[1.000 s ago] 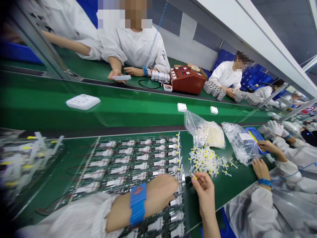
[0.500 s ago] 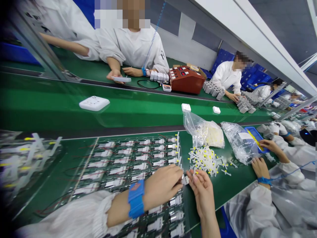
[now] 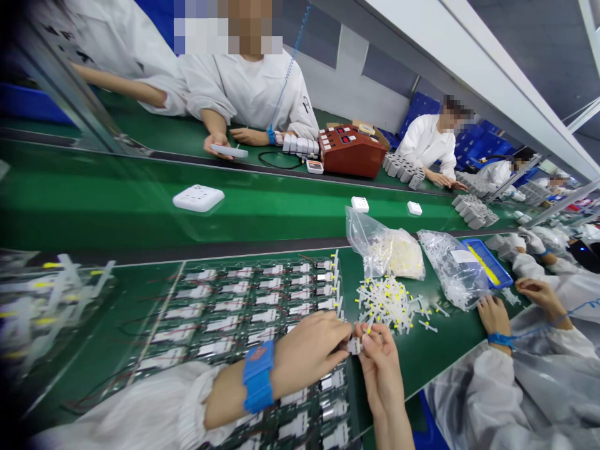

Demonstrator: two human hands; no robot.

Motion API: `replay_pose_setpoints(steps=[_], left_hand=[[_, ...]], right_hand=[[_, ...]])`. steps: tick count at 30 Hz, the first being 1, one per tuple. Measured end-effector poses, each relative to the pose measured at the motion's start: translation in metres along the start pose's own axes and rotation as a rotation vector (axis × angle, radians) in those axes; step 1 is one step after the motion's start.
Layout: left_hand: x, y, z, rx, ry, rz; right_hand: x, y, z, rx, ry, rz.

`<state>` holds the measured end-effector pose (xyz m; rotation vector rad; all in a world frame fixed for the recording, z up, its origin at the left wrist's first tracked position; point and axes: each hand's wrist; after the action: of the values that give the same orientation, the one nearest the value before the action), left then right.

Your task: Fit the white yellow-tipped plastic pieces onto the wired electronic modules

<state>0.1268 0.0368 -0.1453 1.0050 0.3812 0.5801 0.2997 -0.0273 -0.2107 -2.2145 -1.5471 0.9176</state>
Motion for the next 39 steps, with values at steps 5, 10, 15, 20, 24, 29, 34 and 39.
replay_pose_setpoints(steps=[5, 10, 15, 20, 24, 29, 34, 39], left_hand=[[0.0, -0.004, -0.002, 0.012, -0.021, 0.025], [0.0, -0.005, -0.002, 0.011, -0.037, 0.039], [-0.001, -0.004, -0.002, 0.017, -0.035, 0.03], [-0.001, -0.006, -0.003, 0.024, -0.044, 0.051], [-0.001, -0.004, -0.001, 0.046, -0.049, 0.04], [0.0, -0.001, 0.001, 0.056, -0.044, 0.014], [0.001, -0.003, 0.001, 0.073, -0.062, 0.039], [0.0, -0.002, 0.004, 0.046, -0.059, 0.037]], right_hand=[[0.001, 0.001, 0.001, -0.026, 0.045, 0.026], [0.003, 0.003, 0.002, -0.066, 0.085, 0.052], [0.005, 0.004, 0.002, -0.094, 0.102, 0.049], [0.004, 0.005, 0.003, -0.156, 0.121, 0.067], [0.002, 0.001, 0.005, -0.187, 0.154, 0.099], [-0.001, -0.009, 0.008, -0.173, 0.219, 0.138], [-0.001, -0.012, 0.009, -0.146, 0.244, 0.141], [-0.002, -0.014, 0.011, -0.161, 0.284, 0.171]])
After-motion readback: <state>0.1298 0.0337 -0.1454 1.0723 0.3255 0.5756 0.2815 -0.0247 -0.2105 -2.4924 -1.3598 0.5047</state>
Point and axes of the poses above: each hand's wrist, its own x-axis towards the middle knuckle, its own y-axis out of the back of the hand, z = x × y, and after that the axes turned 2 degrees about -z, right-handed
